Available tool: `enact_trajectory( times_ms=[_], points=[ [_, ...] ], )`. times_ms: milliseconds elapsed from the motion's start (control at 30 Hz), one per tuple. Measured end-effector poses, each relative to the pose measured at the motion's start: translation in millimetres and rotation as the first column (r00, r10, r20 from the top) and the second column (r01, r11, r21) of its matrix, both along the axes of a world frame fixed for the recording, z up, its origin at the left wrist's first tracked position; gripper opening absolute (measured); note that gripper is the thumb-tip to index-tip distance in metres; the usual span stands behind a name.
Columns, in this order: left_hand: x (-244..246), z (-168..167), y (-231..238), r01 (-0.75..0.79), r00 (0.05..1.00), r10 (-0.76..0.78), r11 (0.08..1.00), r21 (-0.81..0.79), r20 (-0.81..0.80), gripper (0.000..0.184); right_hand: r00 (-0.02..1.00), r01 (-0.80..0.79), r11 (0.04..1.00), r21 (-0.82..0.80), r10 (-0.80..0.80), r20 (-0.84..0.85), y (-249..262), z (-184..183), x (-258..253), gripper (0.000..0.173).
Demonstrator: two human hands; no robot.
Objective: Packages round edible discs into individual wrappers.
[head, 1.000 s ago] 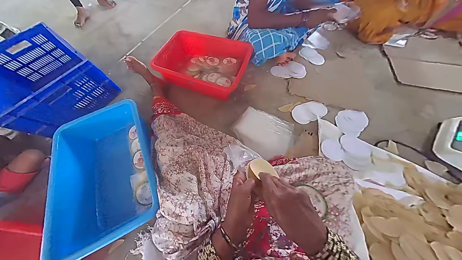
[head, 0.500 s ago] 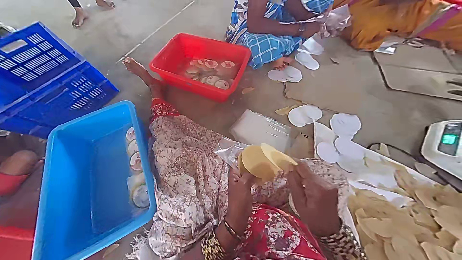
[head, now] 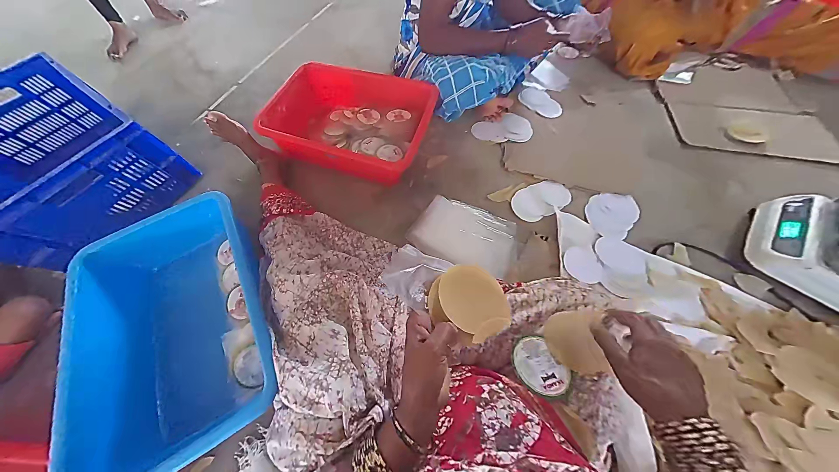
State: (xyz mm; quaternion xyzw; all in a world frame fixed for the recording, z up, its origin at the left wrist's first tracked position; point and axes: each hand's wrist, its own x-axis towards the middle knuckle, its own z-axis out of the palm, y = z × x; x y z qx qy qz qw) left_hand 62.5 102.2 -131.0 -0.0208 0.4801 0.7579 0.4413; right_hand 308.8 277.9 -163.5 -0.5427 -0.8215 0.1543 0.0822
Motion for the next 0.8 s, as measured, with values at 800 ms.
enact_trajectory(
  times_ms=[800],
  points=[
    [6, 3, -2, 0.033, 0.968, -0.009, 0.995, 0.092, -0.252, 0.03, 0.501, -0.303, 0.952, -0.036, 0.127, -0.856, -14, 98, -68, 0.022]
  ],
)
